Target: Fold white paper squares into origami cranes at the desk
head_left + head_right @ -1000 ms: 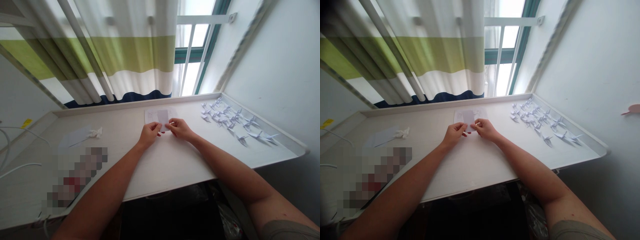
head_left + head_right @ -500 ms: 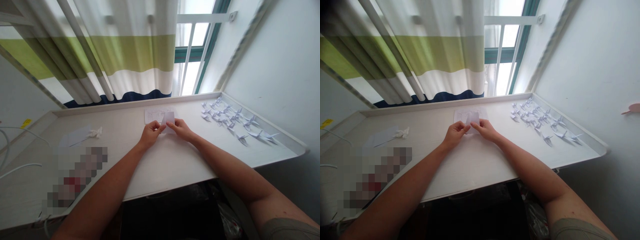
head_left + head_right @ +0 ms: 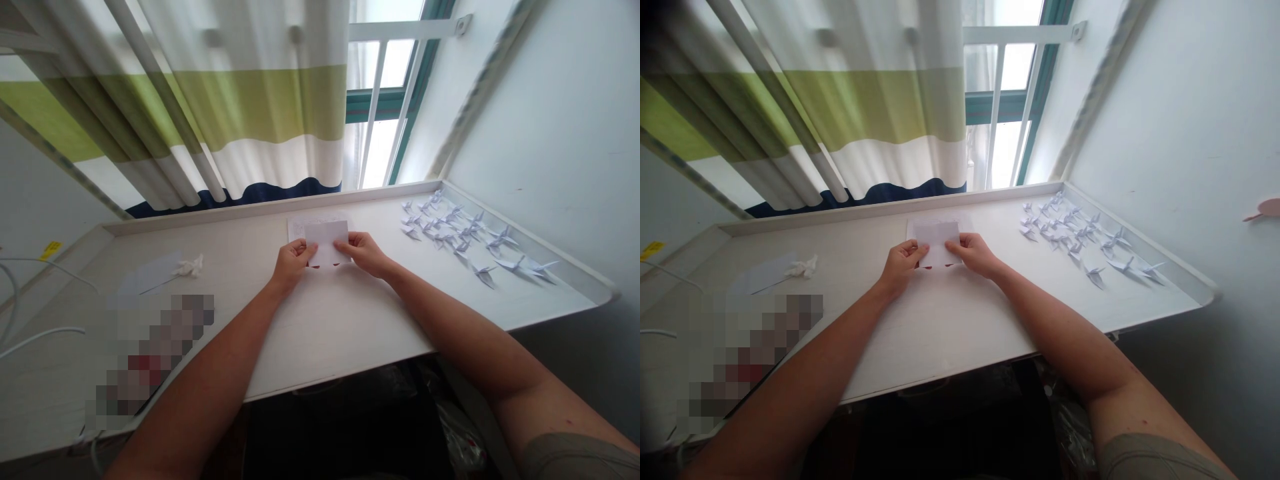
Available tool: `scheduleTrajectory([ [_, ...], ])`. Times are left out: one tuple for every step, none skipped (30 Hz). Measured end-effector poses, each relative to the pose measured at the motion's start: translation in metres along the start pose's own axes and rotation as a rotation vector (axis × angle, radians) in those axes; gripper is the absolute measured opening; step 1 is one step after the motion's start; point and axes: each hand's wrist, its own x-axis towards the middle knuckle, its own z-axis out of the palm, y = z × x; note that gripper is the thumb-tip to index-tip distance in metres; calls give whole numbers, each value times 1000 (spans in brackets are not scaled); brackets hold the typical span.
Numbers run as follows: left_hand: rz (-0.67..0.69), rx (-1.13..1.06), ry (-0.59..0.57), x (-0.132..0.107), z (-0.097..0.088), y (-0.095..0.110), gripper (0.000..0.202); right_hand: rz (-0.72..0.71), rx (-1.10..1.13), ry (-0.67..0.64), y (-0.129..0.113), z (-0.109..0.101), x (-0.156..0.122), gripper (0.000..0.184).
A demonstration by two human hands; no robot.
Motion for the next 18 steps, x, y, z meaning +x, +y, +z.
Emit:
scheduleTrajectory([
  [-7, 0, 15, 1, -1, 0, 53, -4, 46, -13, 1, 0, 0, 53],
  [-11, -6, 25, 2, -2, 1, 52, -7, 93, -24, 1, -1, 1, 53],
  [-13, -14, 24, 2, -4, 2, 52, -6, 132, -36, 1, -1, 1, 52],
  [-11, -27, 15, 3, -5, 3, 49, -1, 158, -45, 1, -2, 1, 47],
  [-9, -42, 1, 3, -6, 5, 45, 7, 174, -50, 0, -2, 1, 39],
  [-10, -62, -20, 3, -7, 6, 39, 17, 184, -53, -2, -3, 1, 31],
  [-17, -83, -50, 3, -8, 7, 33, 29, 191, -61, -3, -4, 1, 25],
  [-23, -103, -75, 3, -9, 8, 30, 42, 198, -69, -4, -5, 1, 24],
  [-22, -117, -85, 2, -9, 9, 30, 53, 207, -76, -5, -6, 1, 27],
  [-13, -116, -80, 2, -9, 9, 32, 65, 213, -86, -5, -7, 1, 31],
  [3, -97, -66, 1, -8, 8, 34, 74, 214, -94, -5, -7, 1, 36],
  [26, -66, -44, 1, -8, 8, 33, 79, 205, -95, -5, -7, 1, 39],
  [50, -32, -23, 1, -7, 7, 31, 79, 189, -89, -4, -7, 0, 41],
  [70, -5, -8, 0, -6, 6, 31, 73, 167, -80, -4, -6, 0, 42],
  [82, 9, -6, 0, -5, 5, 36, 62, 144, -69, -3, -6, 0, 44],
  [88, 12, -7, 0, -5, 4, 44, 49, 122, -56, -2, -6, 0, 47],
  [93, 9, -5, 1, -5, 3, 51, 39, 101, -44, -1, -6, 0, 52],
  [95, 9, 3, 1, -5, 3, 54, 34, 81, -37, -1, -6, 0, 59],
])
